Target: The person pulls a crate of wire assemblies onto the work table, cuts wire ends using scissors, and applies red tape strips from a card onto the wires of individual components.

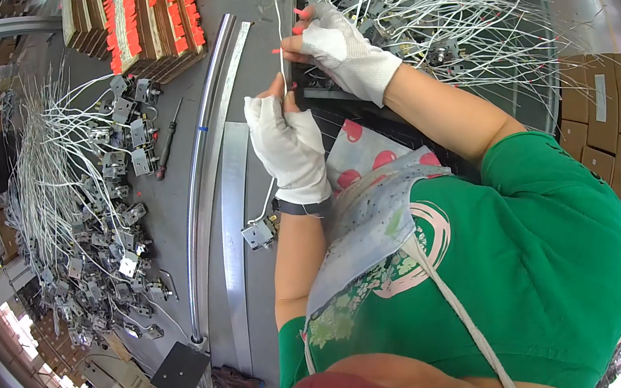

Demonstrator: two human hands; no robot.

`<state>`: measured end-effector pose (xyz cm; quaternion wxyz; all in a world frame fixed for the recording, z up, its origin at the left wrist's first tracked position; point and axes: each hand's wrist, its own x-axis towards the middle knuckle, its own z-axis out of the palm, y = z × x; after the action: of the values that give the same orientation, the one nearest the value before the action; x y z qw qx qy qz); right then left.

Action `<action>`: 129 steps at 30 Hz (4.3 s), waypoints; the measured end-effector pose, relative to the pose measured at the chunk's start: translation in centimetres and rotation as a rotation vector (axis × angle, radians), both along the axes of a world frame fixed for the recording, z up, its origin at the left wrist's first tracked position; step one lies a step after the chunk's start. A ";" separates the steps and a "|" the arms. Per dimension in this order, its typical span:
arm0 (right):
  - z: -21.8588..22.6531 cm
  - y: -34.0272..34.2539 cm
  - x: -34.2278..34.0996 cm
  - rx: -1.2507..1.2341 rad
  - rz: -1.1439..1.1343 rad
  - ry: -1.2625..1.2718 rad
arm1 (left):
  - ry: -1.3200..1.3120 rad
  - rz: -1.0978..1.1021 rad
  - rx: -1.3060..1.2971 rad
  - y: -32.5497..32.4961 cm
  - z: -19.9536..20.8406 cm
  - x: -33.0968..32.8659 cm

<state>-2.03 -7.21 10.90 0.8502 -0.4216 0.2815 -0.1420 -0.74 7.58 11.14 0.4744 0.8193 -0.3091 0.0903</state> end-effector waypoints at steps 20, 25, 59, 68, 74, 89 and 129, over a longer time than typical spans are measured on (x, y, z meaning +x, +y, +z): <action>9.1 2.7 -1.8 -0.195 0.051 -0.778 | 0.208 -0.267 -0.085 4.4 10.5 0.1; 9.1 1.2 -1.8 -0.147 0.004 -0.712 | 0.176 -0.307 -0.111 3.1 11.5 -0.1; 4.8 8.0 -2.0 -0.439 0.902 -0.194 | 0.638 0.529 -0.797 19.5 7.7 -4.5; 11.2 11.9 1.9 -0.091 1.003 -0.336 | 0.255 0.169 0.070 18.8 6.0 -10.0; 8.9 7.0 0.8 0.076 0.470 -0.251 | 0.187 -0.059 0.242 16.5 7.5 -6.1; -0.5 0.4 2.2 0.196 0.031 -0.183 | 0.542 -0.063 0.045 2.6 0.7 0.5; 0.7 -0.3 -1.3 -0.143 0.050 -0.068 | -0.048 -0.066 -0.012 -1.3 -0.3 2.3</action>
<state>-3.32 -7.48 11.60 0.8303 -0.4830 0.2308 -0.1548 1.60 6.28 10.84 0.4746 0.8034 -0.3466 0.0962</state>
